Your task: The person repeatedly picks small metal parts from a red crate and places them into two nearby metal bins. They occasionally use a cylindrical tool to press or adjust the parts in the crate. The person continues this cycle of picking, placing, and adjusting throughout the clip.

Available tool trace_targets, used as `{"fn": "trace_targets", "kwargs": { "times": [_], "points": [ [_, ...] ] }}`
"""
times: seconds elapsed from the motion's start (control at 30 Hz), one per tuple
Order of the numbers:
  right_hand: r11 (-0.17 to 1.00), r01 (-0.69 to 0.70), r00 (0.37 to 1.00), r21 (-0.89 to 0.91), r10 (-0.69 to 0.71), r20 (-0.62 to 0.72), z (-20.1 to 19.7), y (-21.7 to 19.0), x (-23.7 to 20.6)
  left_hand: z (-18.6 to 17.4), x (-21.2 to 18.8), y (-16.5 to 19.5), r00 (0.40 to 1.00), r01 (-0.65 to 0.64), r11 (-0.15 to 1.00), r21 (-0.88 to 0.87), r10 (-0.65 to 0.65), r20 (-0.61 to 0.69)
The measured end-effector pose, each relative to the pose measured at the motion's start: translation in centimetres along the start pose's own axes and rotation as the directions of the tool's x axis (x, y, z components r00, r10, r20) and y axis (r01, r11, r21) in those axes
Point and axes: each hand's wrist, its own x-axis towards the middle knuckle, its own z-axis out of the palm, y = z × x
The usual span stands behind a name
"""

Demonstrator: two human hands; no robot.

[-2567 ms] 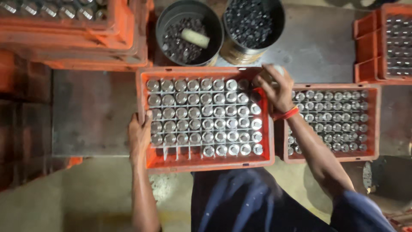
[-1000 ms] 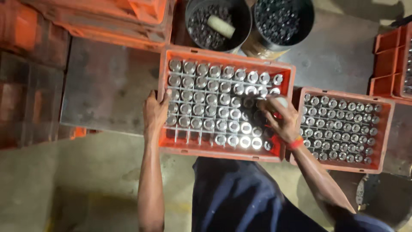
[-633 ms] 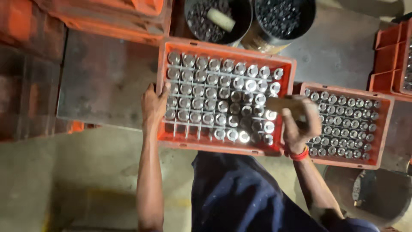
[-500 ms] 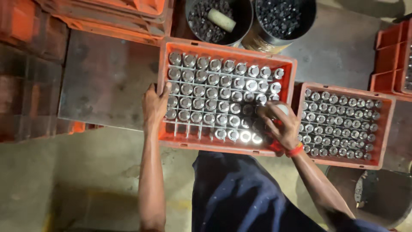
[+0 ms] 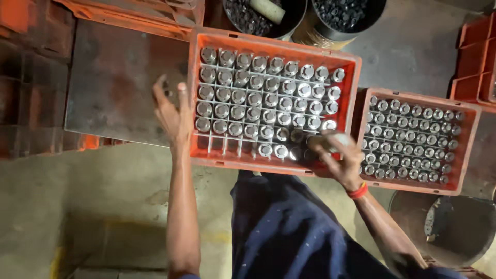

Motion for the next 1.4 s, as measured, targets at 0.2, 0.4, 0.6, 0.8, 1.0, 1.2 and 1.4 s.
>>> {"fn": "trace_targets", "kwargs": {
  "times": [0.2,0.4,0.6,0.8,1.0,1.2,1.4],
  "points": [
    [0.984,0.179,0.968,-0.023,-0.172,0.182,1.8,-0.8,-1.9,-2.0,-5.9,0.3,0.995,0.095,0.924,0.370,-0.096,-0.016],
    [0.961,0.192,0.910,0.197,-0.099,-0.403,0.2,0.2,-3.8,-2.5,-7.8,-0.1,0.976,0.205,0.893,0.401,-0.215,-0.020],
    [0.976,0.126,0.957,0.177,-0.072,-0.283,1.1,-1.4,-3.3,-2.2,-7.8,-0.7,0.981,0.195,0.911,0.363,-0.190,-0.049],
    [0.998,0.050,0.993,0.032,-0.053,0.104,3.8,-2.6,1.8,-2.2,-7.6,-0.6,0.979,0.202,0.925,0.322,-0.187,-0.077],
    [0.971,0.140,0.962,0.192,-0.179,0.204,4.2,-2.2,5.2,-2.1,-7.6,-1.3,0.973,0.219,0.931,0.290,-0.185,-0.141],
    [0.846,0.444,0.892,0.295,-0.389,-0.229,5.1,-3.9,8.1,-2.1,-7.7,-1.7,0.952,0.285,0.928,0.240,-0.246,-0.181],
    [0.935,0.216,0.976,0.280,-0.204,-0.072,3.7,-6.7,9.4,-2.0,-7.7,-1.7,0.954,0.267,0.947,0.180,-0.233,-0.188]
  ]
}}
